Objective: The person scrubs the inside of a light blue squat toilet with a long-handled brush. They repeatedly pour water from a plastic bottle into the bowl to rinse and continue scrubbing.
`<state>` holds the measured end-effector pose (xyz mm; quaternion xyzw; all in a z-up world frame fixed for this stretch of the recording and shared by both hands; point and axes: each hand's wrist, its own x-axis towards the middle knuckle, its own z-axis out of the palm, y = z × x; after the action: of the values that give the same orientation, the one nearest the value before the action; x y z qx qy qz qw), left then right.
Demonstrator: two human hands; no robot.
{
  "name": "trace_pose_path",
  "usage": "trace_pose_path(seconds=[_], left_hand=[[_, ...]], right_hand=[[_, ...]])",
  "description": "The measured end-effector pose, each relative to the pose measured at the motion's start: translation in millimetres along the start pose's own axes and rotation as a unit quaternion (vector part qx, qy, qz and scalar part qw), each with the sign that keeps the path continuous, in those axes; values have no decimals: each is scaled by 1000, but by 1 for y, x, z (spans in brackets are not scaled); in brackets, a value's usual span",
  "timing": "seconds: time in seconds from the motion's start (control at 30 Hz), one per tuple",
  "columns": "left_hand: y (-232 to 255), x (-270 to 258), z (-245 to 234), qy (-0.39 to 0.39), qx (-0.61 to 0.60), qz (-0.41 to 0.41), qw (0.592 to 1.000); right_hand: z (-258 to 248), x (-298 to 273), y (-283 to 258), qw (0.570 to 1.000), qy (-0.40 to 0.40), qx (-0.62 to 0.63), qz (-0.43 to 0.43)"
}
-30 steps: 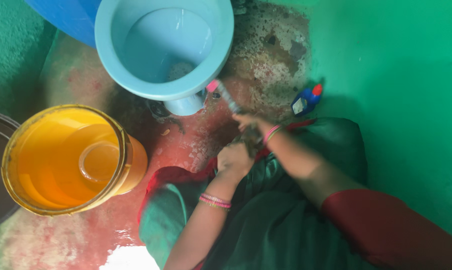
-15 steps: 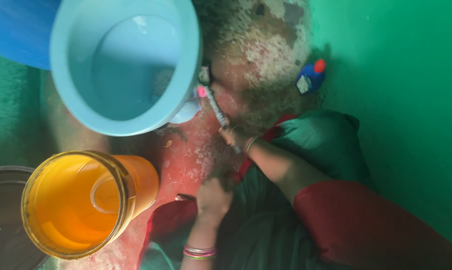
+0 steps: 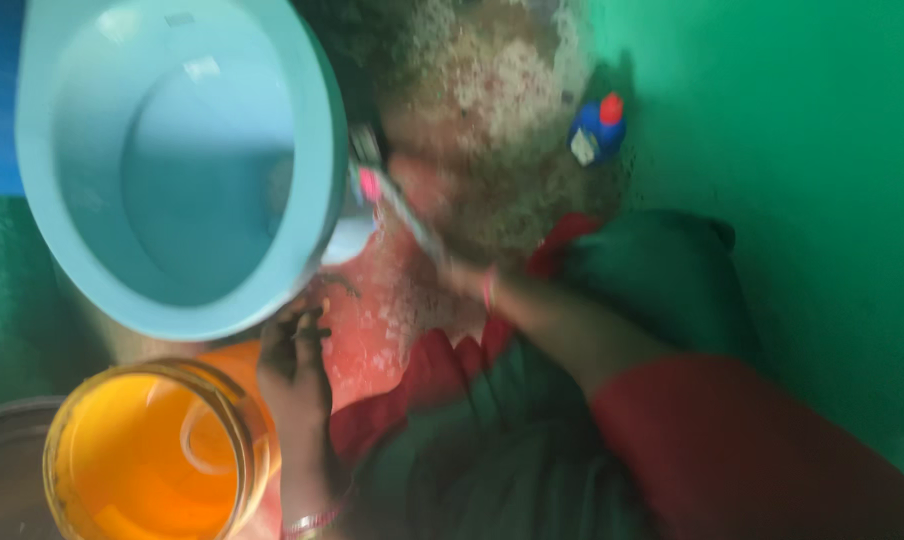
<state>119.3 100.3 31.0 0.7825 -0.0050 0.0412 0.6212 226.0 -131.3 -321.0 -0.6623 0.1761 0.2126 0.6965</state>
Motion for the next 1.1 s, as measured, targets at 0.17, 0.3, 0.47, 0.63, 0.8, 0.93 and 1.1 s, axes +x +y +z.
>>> trace_pose_path(seconds=[0.17,0.3,0.47,0.63,0.8,0.93,1.1], left_hand=[[-2,6,15,56,-67,-37,996],[5,7,20,39,-84,22,995],[22,3,1,104,-67,-63,990],[17,-2,8,111,-120,-48,985],[9,-6,3,96,-103,-59,988],[8,-7,-8,115,-88,-62,988],[13,2,-7,122,-115,-55,984]], right_hand=[[11,-20,18,1000,14,2,12],[6,-9,12,1000,21,1,6],[-1,-6,9,1000,20,-10,8],[4,-21,24,999,30,-6,13],[6,0,15,999,30,-6,9],[12,18,11,1000,22,-13,9],[2,21,-2,999,28,-21,-3]])
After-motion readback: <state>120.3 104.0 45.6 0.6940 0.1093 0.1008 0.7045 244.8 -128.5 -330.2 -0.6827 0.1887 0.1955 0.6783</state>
